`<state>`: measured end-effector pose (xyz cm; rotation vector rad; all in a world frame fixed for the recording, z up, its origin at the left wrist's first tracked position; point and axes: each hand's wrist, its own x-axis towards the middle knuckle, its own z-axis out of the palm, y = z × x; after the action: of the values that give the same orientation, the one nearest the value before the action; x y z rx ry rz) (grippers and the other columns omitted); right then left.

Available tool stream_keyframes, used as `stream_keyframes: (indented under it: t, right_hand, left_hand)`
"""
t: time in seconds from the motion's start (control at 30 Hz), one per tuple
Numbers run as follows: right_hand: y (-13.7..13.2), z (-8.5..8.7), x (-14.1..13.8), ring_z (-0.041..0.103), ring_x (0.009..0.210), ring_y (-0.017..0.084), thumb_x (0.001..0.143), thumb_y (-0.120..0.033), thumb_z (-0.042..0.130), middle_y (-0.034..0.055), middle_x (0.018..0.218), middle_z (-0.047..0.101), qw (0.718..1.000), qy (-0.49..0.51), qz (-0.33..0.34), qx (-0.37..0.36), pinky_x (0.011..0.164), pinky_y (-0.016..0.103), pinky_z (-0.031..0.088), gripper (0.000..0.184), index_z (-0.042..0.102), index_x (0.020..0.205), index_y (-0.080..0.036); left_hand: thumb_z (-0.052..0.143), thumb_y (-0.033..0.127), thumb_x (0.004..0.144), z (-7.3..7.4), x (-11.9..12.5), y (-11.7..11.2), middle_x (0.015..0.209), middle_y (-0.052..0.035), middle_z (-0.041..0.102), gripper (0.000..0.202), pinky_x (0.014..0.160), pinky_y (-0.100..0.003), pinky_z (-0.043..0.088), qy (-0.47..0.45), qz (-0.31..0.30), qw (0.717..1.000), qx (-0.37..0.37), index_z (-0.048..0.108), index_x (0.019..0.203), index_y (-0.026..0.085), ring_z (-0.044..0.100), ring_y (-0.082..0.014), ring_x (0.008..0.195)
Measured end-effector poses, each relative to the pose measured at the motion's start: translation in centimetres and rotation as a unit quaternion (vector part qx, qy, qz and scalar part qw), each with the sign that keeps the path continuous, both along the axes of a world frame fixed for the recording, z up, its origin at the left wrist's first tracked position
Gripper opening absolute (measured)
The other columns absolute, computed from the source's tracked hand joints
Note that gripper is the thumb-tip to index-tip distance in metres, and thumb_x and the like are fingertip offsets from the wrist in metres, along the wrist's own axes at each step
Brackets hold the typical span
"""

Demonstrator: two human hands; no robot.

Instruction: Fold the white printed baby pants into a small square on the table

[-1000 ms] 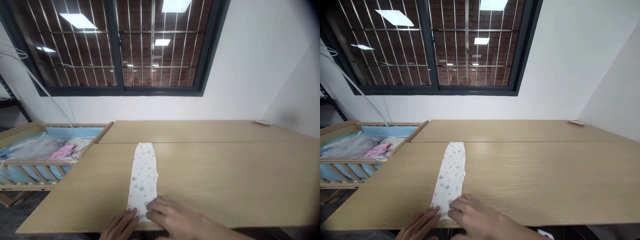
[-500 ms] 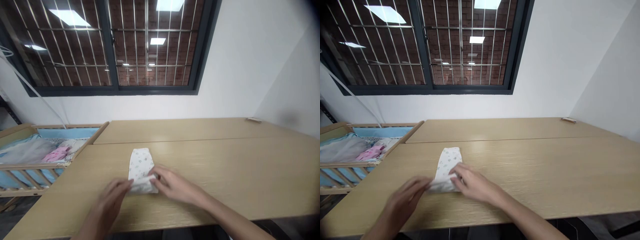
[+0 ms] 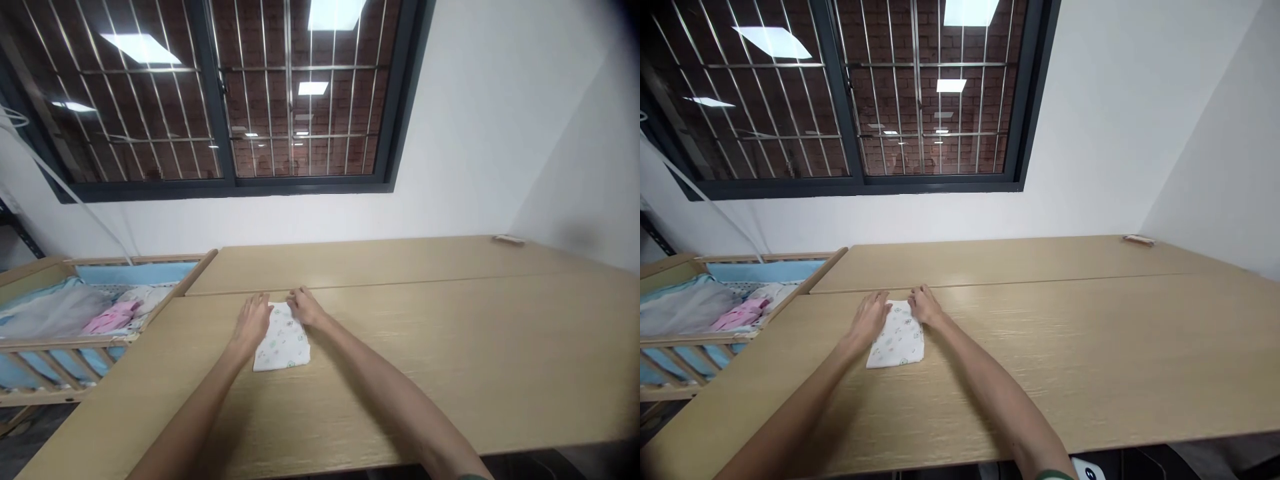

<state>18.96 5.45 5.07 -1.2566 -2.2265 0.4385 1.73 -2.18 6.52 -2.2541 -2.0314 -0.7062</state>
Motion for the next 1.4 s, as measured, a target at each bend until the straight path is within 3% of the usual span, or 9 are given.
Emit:
stream_keyframes:
  t: [0.13,0.33,0.47,0.63,0.9,1.0,1.1,1.27,1.4]
  right_hand:
    - [-3.7,1.6,0.4,0.047,0.134,0.027,0.103,-0.034,0.045,0.0164,0.144,0.052,0.992,-0.021,0.117,0.054,0.113,0.042,0.034,0.044,0.05,0.142,-0.015]
    - [-9.6,1.0,-0.8,0.025,0.151,0.019,0.106,-0.046,0.033,0.0049,0.164,0.03,0.917,-0.085,0.389,-0.002,0.122,0.035,0.021,0.054,0.034,0.156,-0.026]
    - [-8.4,-1.5,-1.5,0.023,0.152,0.019,0.106,-0.05,0.029,0.0034,0.163,0.029,0.913,-0.122,0.385,-0.048,0.124,0.036,0.018,0.055,0.034,0.157,-0.027]
    - [-2.8,-2.7,-1.8,0.016,0.154,0.021,0.106,-0.053,0.028,0.0029,0.165,0.023,0.938,-0.164,0.304,-0.028,0.125,0.043,0.011,0.058,0.028,0.158,-0.027]
    - [1.1,-3.2,-2.1,0.013,0.154,0.021,0.106,-0.049,0.023,0.0062,0.166,0.02,0.95,-0.196,0.238,0.053,0.124,0.044,0.011,0.06,0.027,0.159,-0.02]
    - [-0.6,-2.4,-1.7,0.017,0.153,0.026,0.105,-0.044,0.03,0.0123,0.165,0.025,0.948,-0.193,0.216,0.13,0.122,0.047,0.016,0.058,0.035,0.155,-0.015]
    - [-3.7,-0.6,0.0,0.04,0.138,0.031,0.103,-0.046,0.036,0.0177,0.15,0.047,0.953,-0.175,0.191,0.156,0.114,0.05,0.028,0.051,0.052,0.14,-0.015]
    - [-9.2,1.2,4.2,0.057,0.112,0.032,0.09,-0.069,0.052,0.0159,0.123,0.062,0.96,-0.173,0.213,0.047,0.101,0.05,0.041,0.064,0.06,0.126,-0.017]
    - [-11.5,0.7,5.8,0.053,0.122,0.033,0.093,-0.053,0.058,0.017,0.133,0.059,0.965,-0.157,0.211,0.001,0.104,0.046,0.039,0.056,0.054,0.135,-0.016]
  left_hand:
    - [0.039,0.036,0.101,-2.4,2.3,-6.4,0.115,-0.0195,0.067,0.041,0.091,-0.048,0.049,0.074,-0.017,0.997,-0.015,0.061,0.123,0.01,0.063,-0.0346,0.106]
    - [0.045,0.041,0.097,-8.3,4.6,-13.0,0.121,-0.021,0.067,0.043,0.095,-0.053,0.049,0.161,-0.018,0.986,0.037,0.068,0.118,0.012,0.06,-0.0385,0.116]
    - [0.04,0.041,0.098,-9.9,4.4,-13.1,0.121,-0.0206,0.068,0.045,0.097,-0.054,0.048,0.146,-0.002,0.987,0.071,0.069,0.118,0.013,0.059,-0.0376,0.117]
    - [0.04,0.041,0.097,-10.7,3.8,-12.6,0.14,-0.025,0.056,0.053,0.099,-0.054,0.048,0.139,0.016,0.983,0.115,0.057,0.135,0.008,0.051,-0.0391,0.131]
    - [0.043,0.019,0.094,-9.7,2.5,-12.1,0.138,-0.0202,0.059,0.043,0.099,-0.05,0.051,0.163,-0.018,0.984,0.072,0.06,0.132,0.012,0.057,-0.035,0.127]
    - [0.04,0.009,0.091,-8.4,0.1,-11.2,0.132,-0.0143,0.066,0.042,0.096,-0.047,0.053,0.116,-0.058,0.992,0.002,0.066,0.124,0.017,0.064,-0.03,0.116]
    - [0.043,0.018,0.097,-7.2,-2.6,-10.2,0.122,-0.0084,0.071,0.032,0.098,-0.042,0.052,0.026,-0.111,0.993,-0.024,0.067,0.117,0.022,0.065,-0.0249,0.113]
    - [0.032,0.023,0.101,-6.1,-4.2,-8.8,0.108,-0.0081,0.07,0.033,0.095,-0.041,0.05,-0.024,-0.188,0.981,-0.028,0.065,0.104,0.022,0.064,-0.0237,0.104]
    - [0.029,0.031,0.102,-4.5,-3.9,-7.9,0.097,-0.0067,0.067,0.031,0.087,-0.038,0.05,-0.1,-0.179,0.976,-0.066,0.058,0.096,0.022,0.062,-0.0225,0.092]
